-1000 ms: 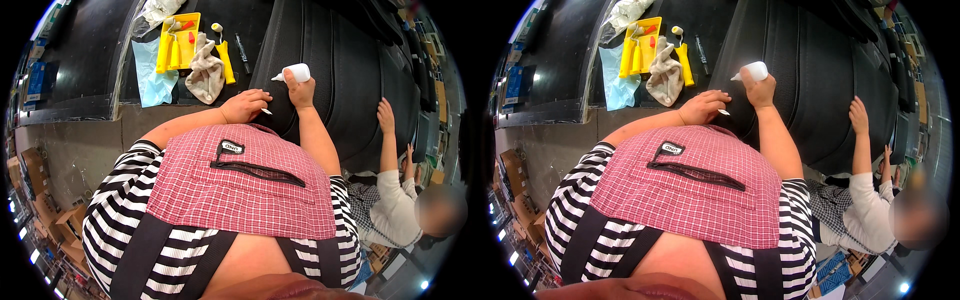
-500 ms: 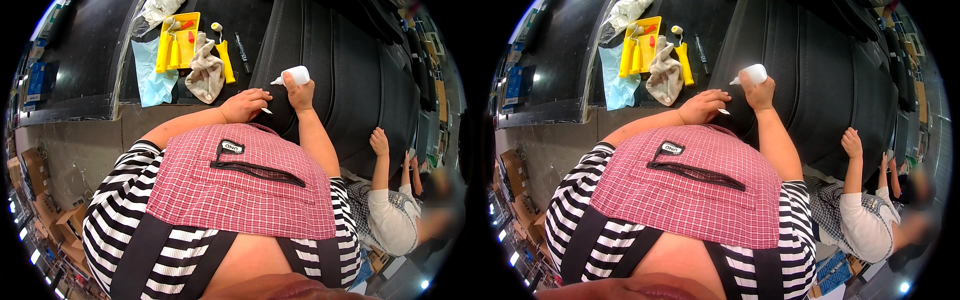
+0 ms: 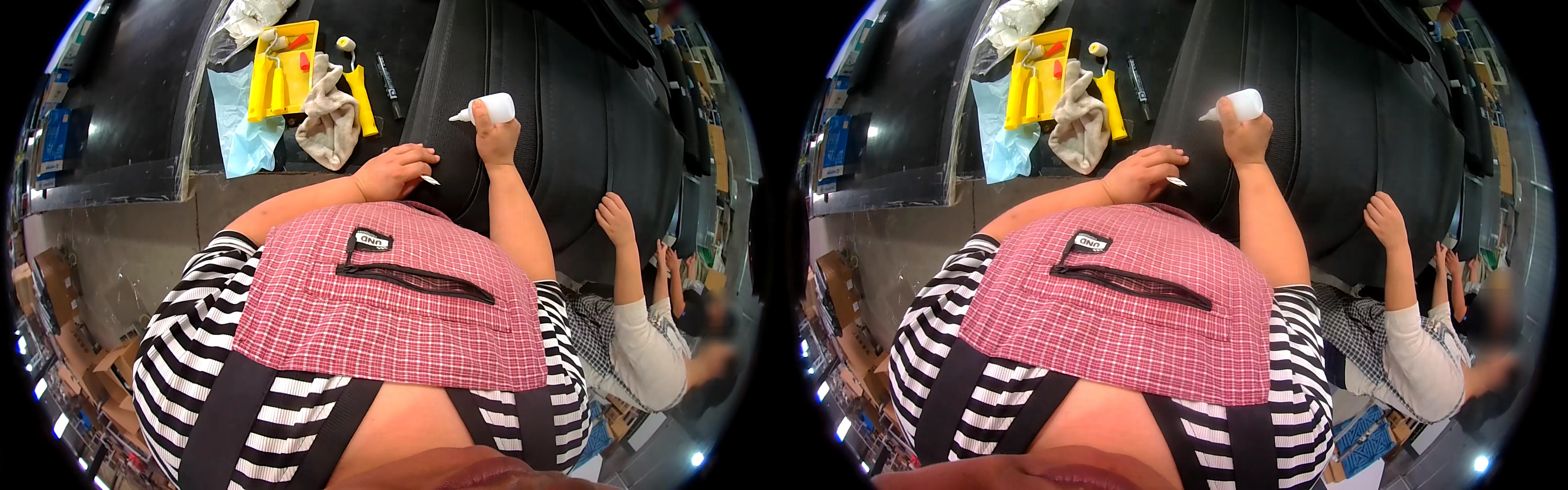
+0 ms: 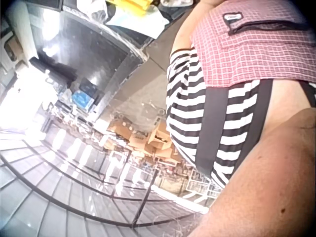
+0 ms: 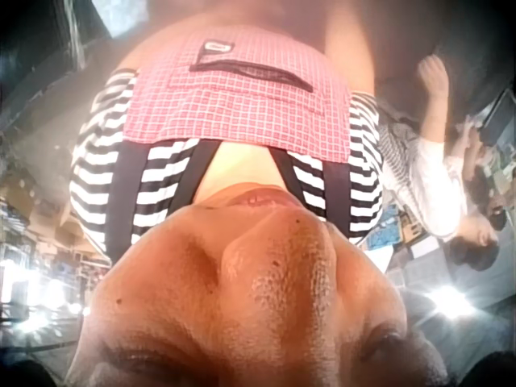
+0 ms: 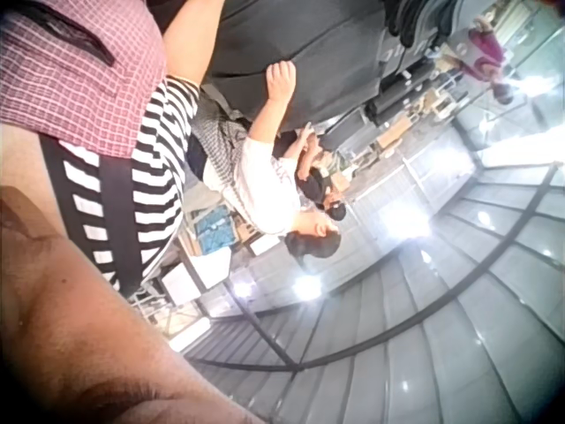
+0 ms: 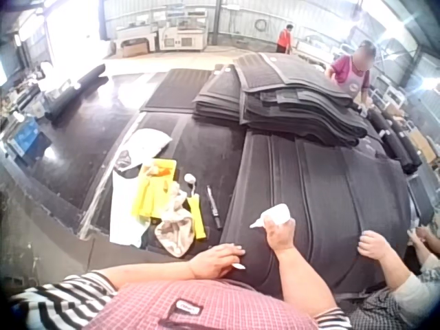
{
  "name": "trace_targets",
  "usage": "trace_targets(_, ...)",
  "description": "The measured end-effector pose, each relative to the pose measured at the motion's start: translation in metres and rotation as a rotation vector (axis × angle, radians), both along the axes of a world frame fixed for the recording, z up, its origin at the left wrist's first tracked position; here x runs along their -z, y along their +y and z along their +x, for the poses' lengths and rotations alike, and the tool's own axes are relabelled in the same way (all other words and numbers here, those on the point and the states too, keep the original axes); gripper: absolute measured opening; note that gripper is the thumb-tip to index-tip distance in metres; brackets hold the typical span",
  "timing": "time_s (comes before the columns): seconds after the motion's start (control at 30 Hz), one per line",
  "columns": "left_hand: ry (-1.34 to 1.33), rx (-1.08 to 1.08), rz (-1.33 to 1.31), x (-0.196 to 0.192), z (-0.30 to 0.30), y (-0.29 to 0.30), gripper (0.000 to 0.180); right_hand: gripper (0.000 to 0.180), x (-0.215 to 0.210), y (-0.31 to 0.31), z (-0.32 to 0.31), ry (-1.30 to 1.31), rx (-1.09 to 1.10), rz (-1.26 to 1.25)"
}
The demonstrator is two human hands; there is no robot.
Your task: The person handles a large black carpet mat, unfolding it to reveal a 'Welcome' design and then folding it back. They then apply glue from a white bottle to the mat's surface and use a small yellow roller to press down small white rectangular labels. The person repeats this gluing and rolling process for several labels on the mat.
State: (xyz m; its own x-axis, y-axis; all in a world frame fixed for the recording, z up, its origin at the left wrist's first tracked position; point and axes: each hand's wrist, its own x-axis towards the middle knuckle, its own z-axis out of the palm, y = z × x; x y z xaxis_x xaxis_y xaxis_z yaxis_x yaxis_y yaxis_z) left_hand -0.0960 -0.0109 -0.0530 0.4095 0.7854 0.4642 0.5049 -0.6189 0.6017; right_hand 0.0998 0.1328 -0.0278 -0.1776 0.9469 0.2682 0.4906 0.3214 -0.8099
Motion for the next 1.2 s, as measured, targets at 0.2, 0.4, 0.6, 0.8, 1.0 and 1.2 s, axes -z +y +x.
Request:
trace_targets(0.2, -0.024, 0.004, -0.026, -0.001, 0.001, -0.001, 0.027, 0.033, 0.006, 0.004, 0.0, -0.016, 0.005, 0.066)
trace_targets(0.4, 0.004, 0.002, -0.024, 0.001, 0.001, -0.001, 0.024, 0.032, 0.008, 0.005, 0.001, -0.026, 0.032, 0.097)
trace_targets(0.6, 0.034, 0.002, -0.025, 0.0, 0.0, -0.001, 0.022, 0.031, 0.007, 0.005, 0.001, -0.035, 0.026, 0.116)
trace_targets(0.8, 0.031, 0.002, -0.03, -0.001, 0.0, -0.002, 0.021, 0.03, 0.006, 0.002, 0.001, -0.024, 0.006, 0.095)
trace_targets(1.0, 0.032, -0.001, -0.025, -0.001, 0.0, -0.002, 0.02, 0.03, 0.003, -0.004, 0.002, -0.042, -0.016, 0.095)
trace_targets(1.2, 0.028, -0.004, -0.016, -0.002, 0.001, -0.001, 0.02, 0.029, 0.0, -0.015, 0.004, -0.038, -0.044, 0.092)
